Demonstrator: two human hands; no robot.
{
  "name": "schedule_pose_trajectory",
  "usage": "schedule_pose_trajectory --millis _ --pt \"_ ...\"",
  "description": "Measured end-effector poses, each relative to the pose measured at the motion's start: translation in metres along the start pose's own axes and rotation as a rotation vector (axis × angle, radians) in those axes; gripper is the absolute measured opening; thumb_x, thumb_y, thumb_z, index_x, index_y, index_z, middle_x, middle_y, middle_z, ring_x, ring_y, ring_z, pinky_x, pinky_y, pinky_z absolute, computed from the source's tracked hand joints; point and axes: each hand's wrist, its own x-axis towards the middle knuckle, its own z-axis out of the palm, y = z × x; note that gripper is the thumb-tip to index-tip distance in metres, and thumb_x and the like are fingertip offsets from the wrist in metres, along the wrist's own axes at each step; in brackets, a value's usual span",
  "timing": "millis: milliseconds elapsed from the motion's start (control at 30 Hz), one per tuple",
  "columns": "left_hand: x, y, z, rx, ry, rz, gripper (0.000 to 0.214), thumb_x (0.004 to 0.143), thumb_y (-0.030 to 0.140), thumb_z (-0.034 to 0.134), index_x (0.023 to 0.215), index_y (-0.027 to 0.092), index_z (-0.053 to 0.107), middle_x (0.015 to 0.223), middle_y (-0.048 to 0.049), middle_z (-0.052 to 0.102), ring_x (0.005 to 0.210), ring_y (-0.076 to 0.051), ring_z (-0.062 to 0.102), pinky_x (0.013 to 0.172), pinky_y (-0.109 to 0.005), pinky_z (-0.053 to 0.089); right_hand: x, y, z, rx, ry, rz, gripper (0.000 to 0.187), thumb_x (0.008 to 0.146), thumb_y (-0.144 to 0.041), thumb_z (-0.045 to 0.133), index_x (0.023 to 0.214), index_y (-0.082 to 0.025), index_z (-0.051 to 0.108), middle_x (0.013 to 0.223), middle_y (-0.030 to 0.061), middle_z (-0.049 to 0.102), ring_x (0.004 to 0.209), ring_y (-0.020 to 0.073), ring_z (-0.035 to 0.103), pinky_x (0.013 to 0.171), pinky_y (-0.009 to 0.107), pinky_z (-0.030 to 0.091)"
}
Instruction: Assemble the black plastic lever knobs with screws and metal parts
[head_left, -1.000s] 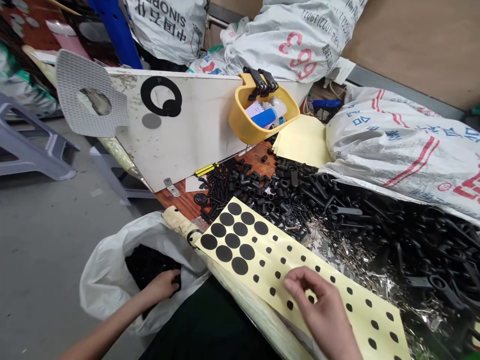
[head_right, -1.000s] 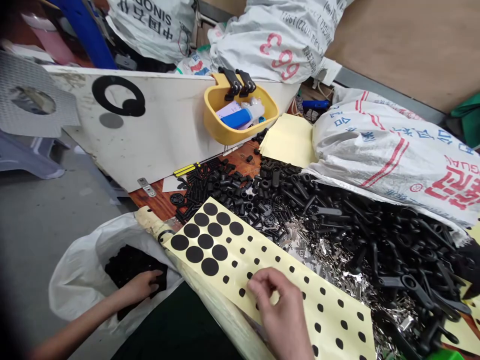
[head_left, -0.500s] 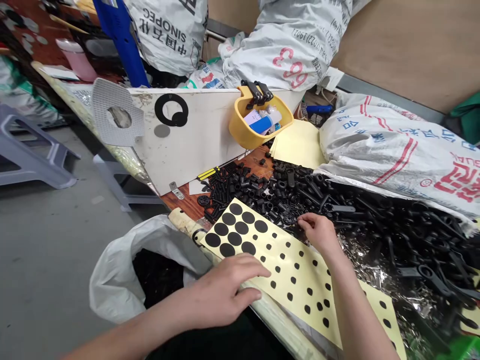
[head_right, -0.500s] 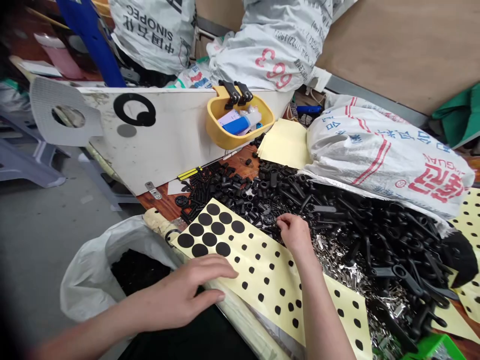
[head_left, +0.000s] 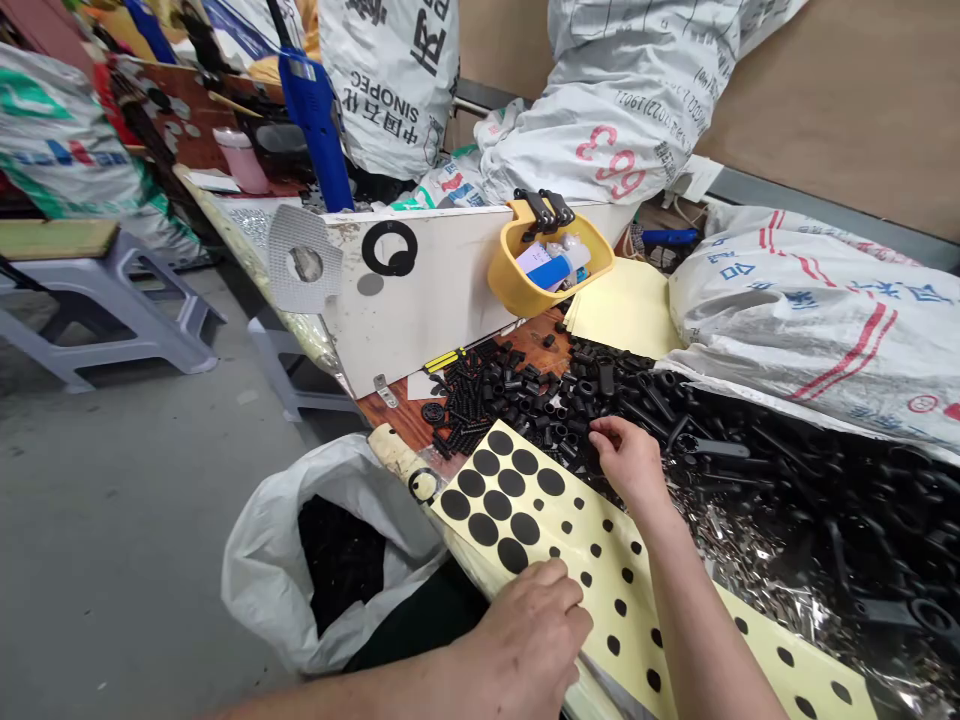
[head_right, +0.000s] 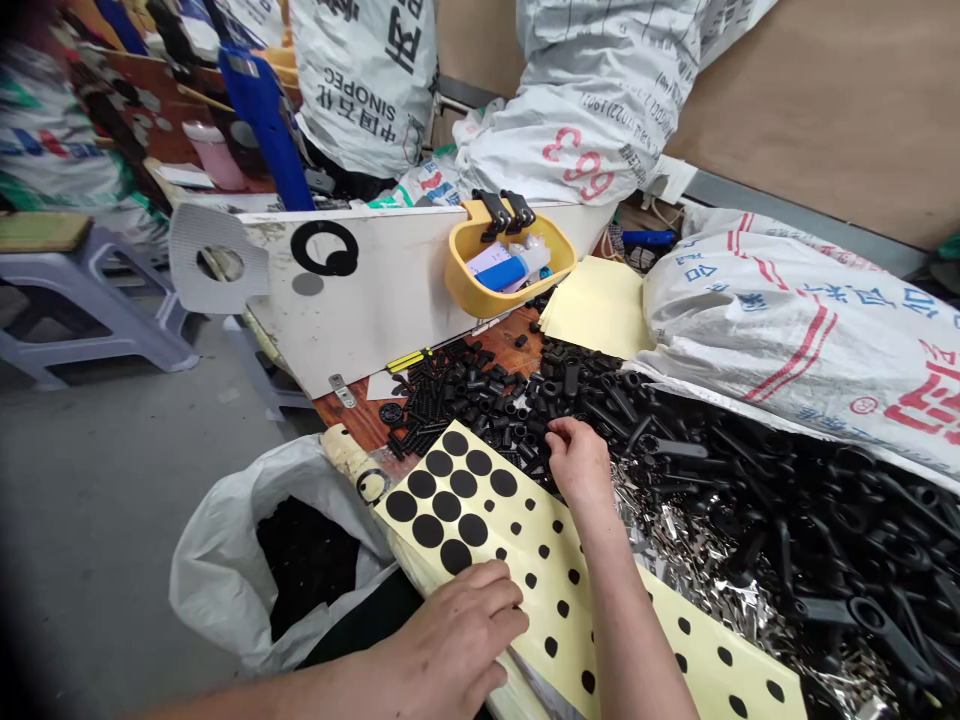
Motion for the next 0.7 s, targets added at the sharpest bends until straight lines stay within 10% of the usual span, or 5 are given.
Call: schedule_pose_trajectory --millis 267,700 --pt "-0.005 -0.01 -0.014 -0.353 0.123 -0.018 0.026 0.075 0.011 0.061 0.1 0.014 0.068 0.105 -0.0109 0.068 0.106 -0.024 0.056 0.099 -0.035 0.041 0.005 -0.012 0.007 0.008 -0.07 -0.121 0.027 0.072 -0.016 0.058 0.093 -0.025 0.071 0.094 0.0035 0.067 0.076 0.0164 0.061 0.076 0.032 0.046" --pt "0.031 -0.033 -0.052 -1.249 0.529 -0.407 0.029 0.071 0.027 0.072 0.094 0.01 0.064 0.081 -0.0063 0.066 0.067 -0.013 0.062 0.062 -0.026 0.049 0.011 -0.004 -0.005 0.199 -0.079 0.067 0.016 0.064 -0.022 0.069 0.079 -0.018 0.071 0.079 0.0046 0.071 0.067 0.017 0.062 0.066 0.031 0.05"
